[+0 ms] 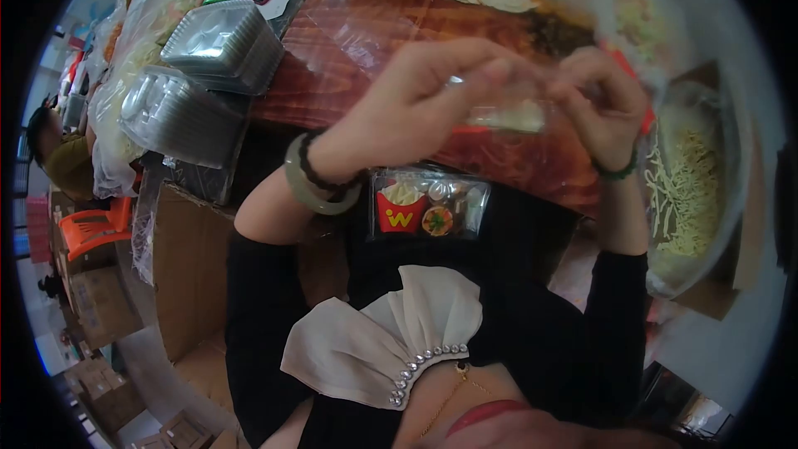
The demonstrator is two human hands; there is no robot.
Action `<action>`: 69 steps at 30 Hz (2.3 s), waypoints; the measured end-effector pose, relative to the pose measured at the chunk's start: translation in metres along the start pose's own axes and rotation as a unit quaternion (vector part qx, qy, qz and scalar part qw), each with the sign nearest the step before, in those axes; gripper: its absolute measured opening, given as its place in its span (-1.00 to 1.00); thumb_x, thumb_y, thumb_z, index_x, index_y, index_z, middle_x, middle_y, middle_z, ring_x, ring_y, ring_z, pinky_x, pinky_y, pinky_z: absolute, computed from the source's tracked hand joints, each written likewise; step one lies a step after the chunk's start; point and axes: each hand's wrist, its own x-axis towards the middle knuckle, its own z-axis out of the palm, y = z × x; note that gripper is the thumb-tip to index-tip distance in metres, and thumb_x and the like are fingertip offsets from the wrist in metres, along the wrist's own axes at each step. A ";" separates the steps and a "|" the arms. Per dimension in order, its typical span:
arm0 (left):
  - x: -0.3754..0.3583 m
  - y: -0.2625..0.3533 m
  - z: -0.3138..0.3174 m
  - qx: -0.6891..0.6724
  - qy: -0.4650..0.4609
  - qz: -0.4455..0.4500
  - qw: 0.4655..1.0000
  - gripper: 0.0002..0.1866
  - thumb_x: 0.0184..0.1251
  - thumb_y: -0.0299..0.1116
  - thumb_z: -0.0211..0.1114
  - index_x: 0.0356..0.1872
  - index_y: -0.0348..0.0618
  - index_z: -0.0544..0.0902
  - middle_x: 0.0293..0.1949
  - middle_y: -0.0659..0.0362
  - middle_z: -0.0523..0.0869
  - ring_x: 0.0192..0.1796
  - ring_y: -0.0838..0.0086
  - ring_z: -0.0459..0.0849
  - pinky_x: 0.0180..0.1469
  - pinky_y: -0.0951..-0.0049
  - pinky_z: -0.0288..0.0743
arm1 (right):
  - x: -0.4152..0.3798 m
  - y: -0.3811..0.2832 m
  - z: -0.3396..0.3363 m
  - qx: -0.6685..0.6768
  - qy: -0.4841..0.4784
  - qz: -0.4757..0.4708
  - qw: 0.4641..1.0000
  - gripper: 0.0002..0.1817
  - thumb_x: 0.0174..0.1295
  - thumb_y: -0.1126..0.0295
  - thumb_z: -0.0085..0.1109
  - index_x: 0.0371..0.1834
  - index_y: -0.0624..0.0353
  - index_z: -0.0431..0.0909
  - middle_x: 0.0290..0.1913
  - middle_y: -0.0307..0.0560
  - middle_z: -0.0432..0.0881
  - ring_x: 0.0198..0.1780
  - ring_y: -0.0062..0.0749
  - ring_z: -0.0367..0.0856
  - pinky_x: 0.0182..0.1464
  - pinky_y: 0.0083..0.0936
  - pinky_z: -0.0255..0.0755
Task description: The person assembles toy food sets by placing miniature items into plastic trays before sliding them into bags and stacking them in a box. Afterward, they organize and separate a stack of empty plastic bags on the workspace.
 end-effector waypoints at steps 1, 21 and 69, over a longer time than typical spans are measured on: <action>-0.008 0.002 -0.004 -0.116 0.056 0.007 0.992 -0.73 0.42 -0.36 0.08 0.01 -0.31 0.54 -0.27 0.10 0.71 -0.19 0.53 0.69 -0.14 0.52 0.58 | -0.003 -0.008 0.011 0.003 0.000 0.004 1.000 -0.81 0.07 0.50 0.33 -0.28 0.22 0.52 -0.41 -0.29 0.55 -0.49 -0.77 0.36 -0.43 -0.76 0.24; -0.100 -0.139 -0.022 -0.167 0.248 -0.269 0.916 -0.72 0.46 -0.32 0.02 0.02 -0.27 0.53 -0.09 0.15 0.67 -0.05 0.49 0.65 -0.03 0.48 0.53 | -0.006 0.090 0.162 -0.203 -0.213 -0.093 0.951 -0.87 0.05 0.44 0.20 -0.31 0.16 0.55 -0.28 -0.13 0.52 -0.13 -0.29 0.50 -0.11 -0.46 0.46; -0.101 -0.017 0.041 0.143 0.192 -0.059 0.969 -0.64 0.15 -0.61 0.28 0.02 -0.34 0.54 -0.10 -0.02 0.68 -0.08 0.39 0.68 -0.08 0.48 0.58 | -0.055 0.049 0.020 0.273 -0.233 0.403 0.842 -0.45 0.27 -0.12 0.02 -0.24 0.26 0.54 -0.33 -0.24 0.62 -0.37 -0.77 0.48 -0.32 -0.81 0.33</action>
